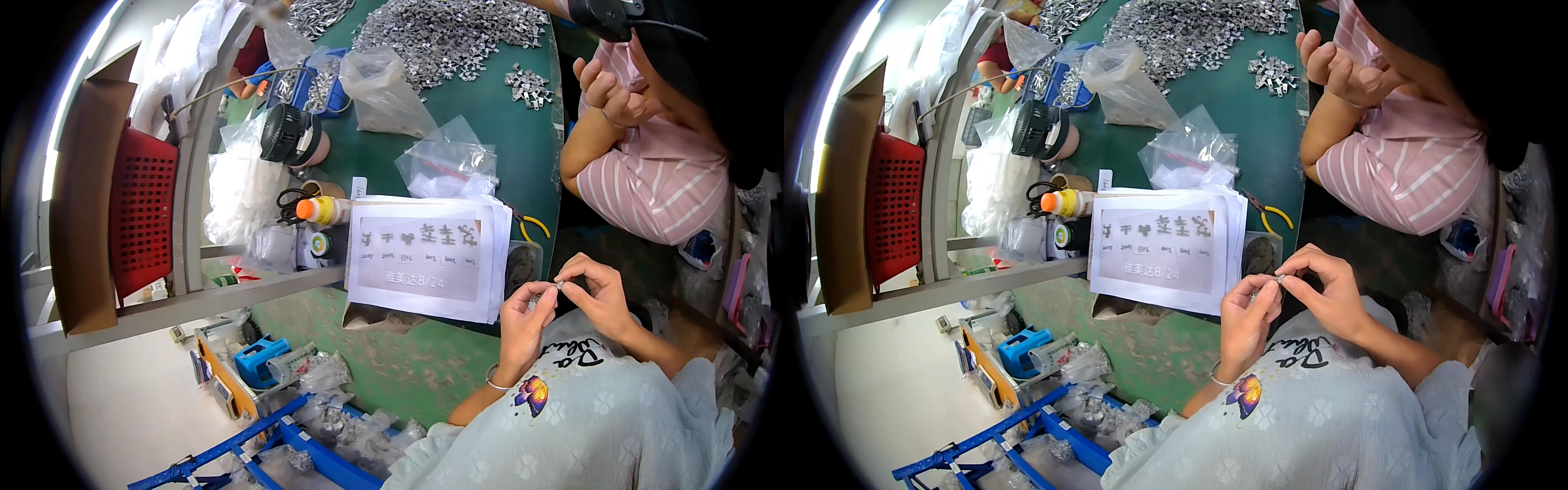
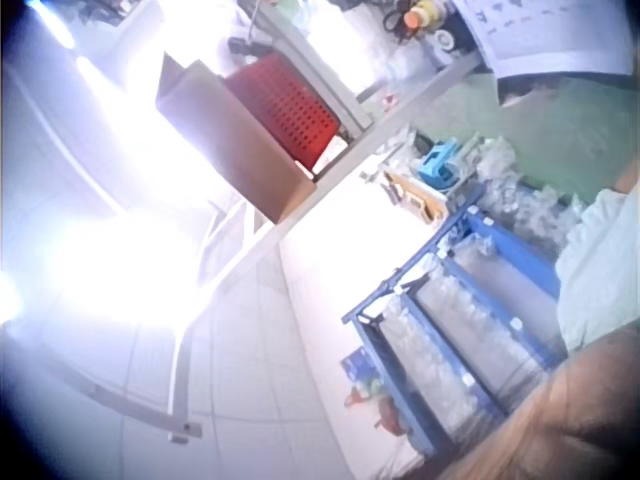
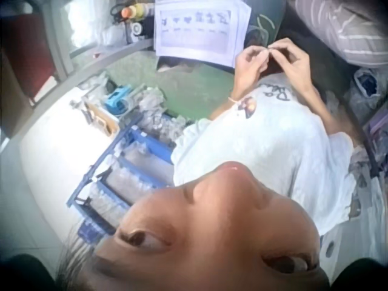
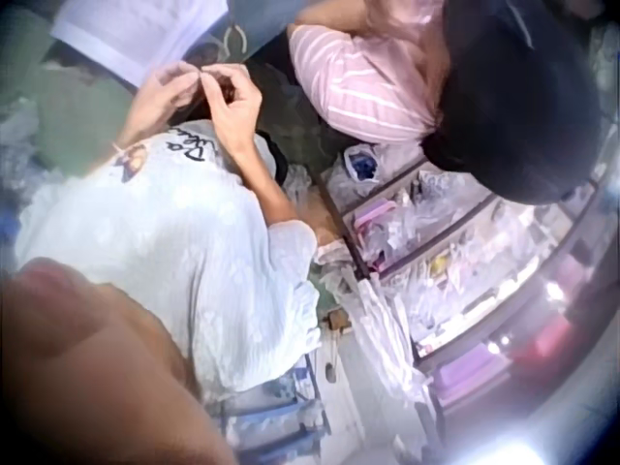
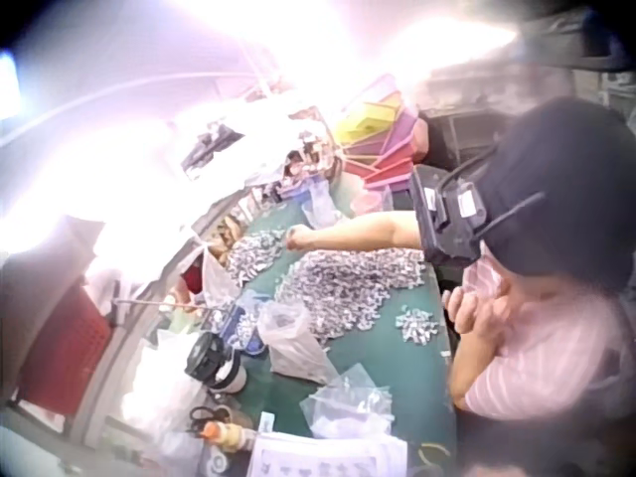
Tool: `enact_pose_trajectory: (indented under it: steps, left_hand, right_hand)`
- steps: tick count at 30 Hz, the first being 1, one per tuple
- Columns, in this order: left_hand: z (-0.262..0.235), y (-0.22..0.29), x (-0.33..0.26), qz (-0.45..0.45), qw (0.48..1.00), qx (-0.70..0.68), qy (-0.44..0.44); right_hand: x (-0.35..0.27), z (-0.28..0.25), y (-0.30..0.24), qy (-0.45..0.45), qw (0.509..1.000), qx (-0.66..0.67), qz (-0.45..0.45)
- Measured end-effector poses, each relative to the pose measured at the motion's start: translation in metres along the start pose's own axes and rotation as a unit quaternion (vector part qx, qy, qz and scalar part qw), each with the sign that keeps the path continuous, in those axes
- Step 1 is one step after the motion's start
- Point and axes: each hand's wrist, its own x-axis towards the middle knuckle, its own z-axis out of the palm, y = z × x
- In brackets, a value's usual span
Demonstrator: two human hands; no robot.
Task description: The person sits at a green workbench in a factory setting, picking up small silver metal components from a large pile. They manipulate the components by hand, appearing to assemble or inspect them, and place them into a clear plastic bag. The person also wipes the table surface with a cloth and moves a plastic container.
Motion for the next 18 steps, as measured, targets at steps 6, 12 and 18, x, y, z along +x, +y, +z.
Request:
enact_pose_trajectory:
  steps: [6, 12, 18]
  left_hand:
    - [-0.005, 0.0, 0.002, -0.02, 1.0, 0.008, -0.001]
    - [-0.009, -0.008, 0.007, -0.047, 0.999, 0.006, 0.014]
    - [-0.014, -0.018, 0.012, -0.067, 0.998, -0.014, 0.009]
  right_hand:
    - [0.001, 0.002, 0.005, 0.004, 1.0, 0.01, 0.026]
    - [0.0, 0.001, 0.016, 0.015, 0.998, 0.0, 0.059]
    - [-0.003, 0.0, 0.023, 0.036, 0.995, 0.008, 0.088]
